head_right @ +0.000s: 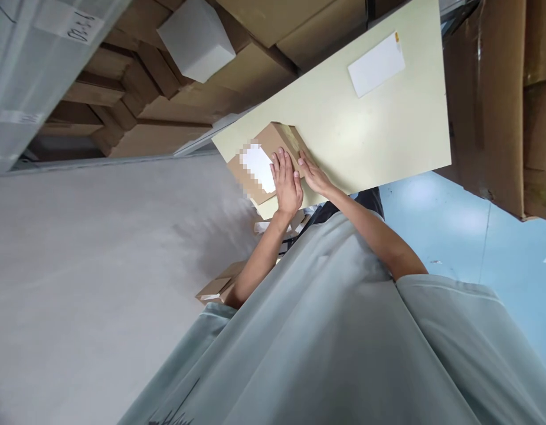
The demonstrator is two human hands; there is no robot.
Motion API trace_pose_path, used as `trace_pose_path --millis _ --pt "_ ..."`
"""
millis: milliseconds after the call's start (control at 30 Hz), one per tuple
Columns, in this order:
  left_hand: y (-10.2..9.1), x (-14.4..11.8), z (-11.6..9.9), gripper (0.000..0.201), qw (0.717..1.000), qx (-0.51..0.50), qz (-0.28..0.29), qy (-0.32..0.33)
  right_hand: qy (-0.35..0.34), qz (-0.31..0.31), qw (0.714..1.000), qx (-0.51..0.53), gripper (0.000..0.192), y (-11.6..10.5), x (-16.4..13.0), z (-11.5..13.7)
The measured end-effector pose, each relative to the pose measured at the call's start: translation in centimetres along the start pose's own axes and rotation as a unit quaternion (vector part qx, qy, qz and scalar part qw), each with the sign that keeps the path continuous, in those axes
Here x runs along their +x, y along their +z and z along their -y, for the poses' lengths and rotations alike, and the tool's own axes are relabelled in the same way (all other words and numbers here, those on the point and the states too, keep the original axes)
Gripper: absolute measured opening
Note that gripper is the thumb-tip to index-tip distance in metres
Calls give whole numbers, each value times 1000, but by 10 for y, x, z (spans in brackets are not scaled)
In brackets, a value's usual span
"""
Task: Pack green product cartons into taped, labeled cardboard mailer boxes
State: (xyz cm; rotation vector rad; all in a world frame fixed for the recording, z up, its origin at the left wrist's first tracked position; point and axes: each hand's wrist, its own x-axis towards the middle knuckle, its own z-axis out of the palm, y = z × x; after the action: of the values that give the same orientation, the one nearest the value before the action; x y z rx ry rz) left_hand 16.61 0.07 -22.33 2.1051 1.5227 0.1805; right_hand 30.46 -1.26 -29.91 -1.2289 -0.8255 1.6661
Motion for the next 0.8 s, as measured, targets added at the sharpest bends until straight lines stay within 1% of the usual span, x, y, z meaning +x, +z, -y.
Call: trace_pose_path --millis 100,233,300,400,467,500,533,600,667,700,733,767,800 --pt "2 1 0 87 1000 -13 -6 8 8 -7 1000 -6 134 -7 3 2" --pt "3 1 -1 84 999 -40 0 12 26 -40 998 -27 130 -16 -18 5" --pt "5 3 -5 80 999 -48 -6 14 33 -38 997 -54 126 -14 -25 5" --pt "7 6 -11 75 998 -61 -11 27 43 -37 994 -91 126 -7 -27 8" --pt "0 7 -11 74 996 -75 -2 43 54 -38 992 -106 124 -8 -26 14" --pt "-7 6 -7 75 995 -82 0 48 57 -39 991 -115 123 -12 -27 18" --pt "-16 2 0 77 995 -88 -6 44 58 -42 990 -125 121 -17 -30 22" --pt "-40 -14 24 87 994 -100 -50 0 53 -54 986 -151 115 -29 -39 28" --pt "-62 -39 57 103 982 -117 -120 -86 53 -65 981 -177 108 -38 -50 32" --pt "-71 -53 74 113 972 -130 -145 -128 60 -69 978 -188 104 -39 -55 32" --pt "-77 -65 90 124 965 -148 -143 -160 68 -71 976 -196 101 -38 -58 32" --pt "-80 -76 104 133 960 -170 -122 -184 75 -71 974 -202 98 -34 -60 32" --pt "-80 -83 114 138 957 -190 -87 -199 76 -69 973 -208 97 -28 -60 32"
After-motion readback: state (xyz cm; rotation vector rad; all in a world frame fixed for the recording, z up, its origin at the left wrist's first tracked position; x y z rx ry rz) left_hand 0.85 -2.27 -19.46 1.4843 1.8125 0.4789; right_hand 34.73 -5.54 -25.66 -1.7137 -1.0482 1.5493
